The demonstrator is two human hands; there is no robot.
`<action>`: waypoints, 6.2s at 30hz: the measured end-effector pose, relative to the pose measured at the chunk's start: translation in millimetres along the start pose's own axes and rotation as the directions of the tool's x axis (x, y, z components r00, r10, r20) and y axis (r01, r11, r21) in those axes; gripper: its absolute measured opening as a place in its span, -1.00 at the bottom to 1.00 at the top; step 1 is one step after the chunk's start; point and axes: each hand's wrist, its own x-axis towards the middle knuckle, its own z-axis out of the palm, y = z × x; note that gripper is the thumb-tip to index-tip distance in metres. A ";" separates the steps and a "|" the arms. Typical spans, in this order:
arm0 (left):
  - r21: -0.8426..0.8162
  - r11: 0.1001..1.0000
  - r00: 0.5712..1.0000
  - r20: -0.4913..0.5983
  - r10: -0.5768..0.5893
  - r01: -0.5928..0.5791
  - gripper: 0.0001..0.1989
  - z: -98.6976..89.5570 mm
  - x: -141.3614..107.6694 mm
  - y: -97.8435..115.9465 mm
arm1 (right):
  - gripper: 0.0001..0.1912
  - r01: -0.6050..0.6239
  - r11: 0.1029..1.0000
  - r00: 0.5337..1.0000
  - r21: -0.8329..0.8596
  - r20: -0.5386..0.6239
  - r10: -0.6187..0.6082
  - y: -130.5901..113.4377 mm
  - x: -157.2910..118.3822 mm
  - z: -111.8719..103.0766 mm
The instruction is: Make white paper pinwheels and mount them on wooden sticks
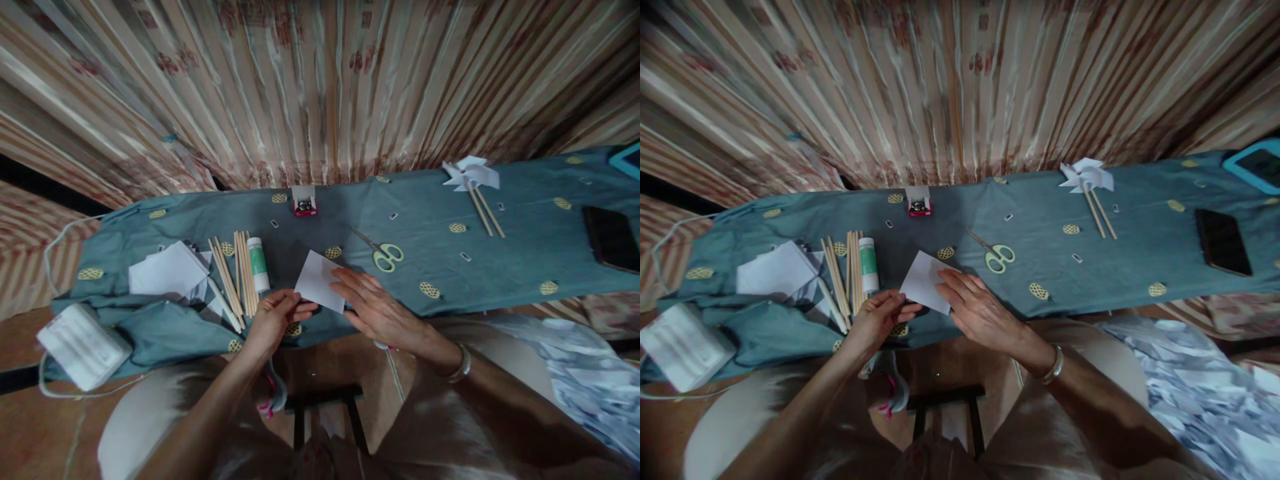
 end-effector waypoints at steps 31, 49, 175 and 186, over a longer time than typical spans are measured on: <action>0.752 0.061 0.664 0.537 0.521 -0.656 -0.76 -21.4 -3.2 -12.4 | -0.87 -0.309 0.821 0.942 0.481 0.037 0.333 9.0 41.1 34.1; 0.667 -0.406 0.538 0.745 0.395 -0.625 -0.42 -12.2 -19.9 -56.3 | -0.86 -0.324 0.846 0.892 0.423 -0.160 0.422 7.8 55.5 60.6; 0.688 -0.480 0.628 0.714 0.310 -0.545 -0.34 -30.0 -21.9 -36.7 | -0.64 -0.012 0.993 0.993 -0.118 -0.119 -0.002 -7.3 -11.1 37.3; 0.740 -0.456 0.616 0.668 0.416 -0.494 -0.34 -53.0 -33.8 -37.2 | -0.66 -0.128 0.972 0.988 -0.195 -0.113 0.107 3.9 -24.8 27.5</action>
